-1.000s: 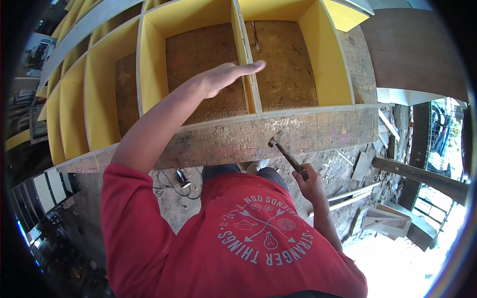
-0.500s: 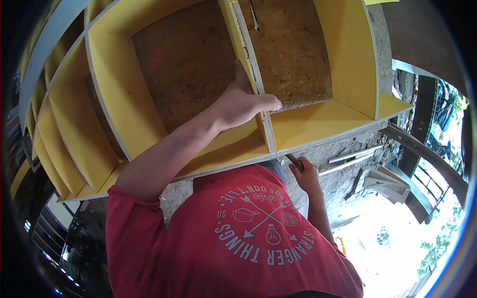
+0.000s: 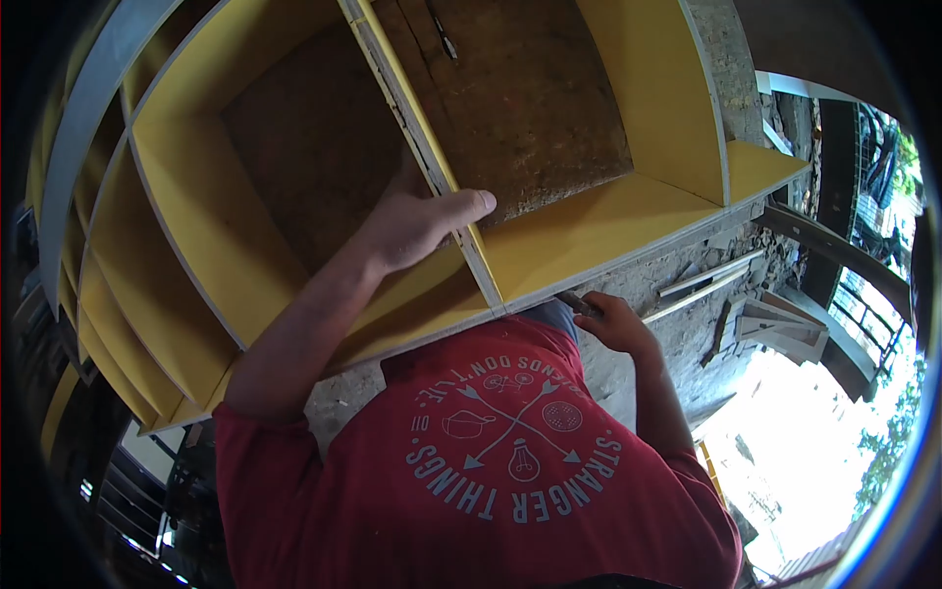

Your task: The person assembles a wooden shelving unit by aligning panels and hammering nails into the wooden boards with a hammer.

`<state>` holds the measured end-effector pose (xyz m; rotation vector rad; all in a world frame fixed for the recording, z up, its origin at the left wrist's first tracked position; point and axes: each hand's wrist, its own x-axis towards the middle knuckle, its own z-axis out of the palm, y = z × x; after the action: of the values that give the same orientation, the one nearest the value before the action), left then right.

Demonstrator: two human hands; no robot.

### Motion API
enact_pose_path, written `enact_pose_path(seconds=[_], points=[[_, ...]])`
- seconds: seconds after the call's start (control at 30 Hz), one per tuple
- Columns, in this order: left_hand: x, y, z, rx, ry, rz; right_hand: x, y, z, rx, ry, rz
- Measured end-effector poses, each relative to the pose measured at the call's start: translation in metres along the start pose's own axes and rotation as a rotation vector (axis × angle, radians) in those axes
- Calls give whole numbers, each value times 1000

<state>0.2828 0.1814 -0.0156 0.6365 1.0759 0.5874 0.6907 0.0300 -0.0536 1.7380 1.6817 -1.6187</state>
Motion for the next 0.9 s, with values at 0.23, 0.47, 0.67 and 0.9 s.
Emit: enact_pose_path(seconds=[0.23,0.47,0.67,0.9], points=[[-19,23,17,487,311,-36,-11,-7,-66,-200,-184,-89],[-47,3,109,822,833,-39,19,-34,-125,-595,-393,-375],[-32,0,139,843,1149,-69,39,-45,-150,-620,-489,-685],[-26,-2,145,880,1238,-73,56,-62,-143,-878,-704,-857]])
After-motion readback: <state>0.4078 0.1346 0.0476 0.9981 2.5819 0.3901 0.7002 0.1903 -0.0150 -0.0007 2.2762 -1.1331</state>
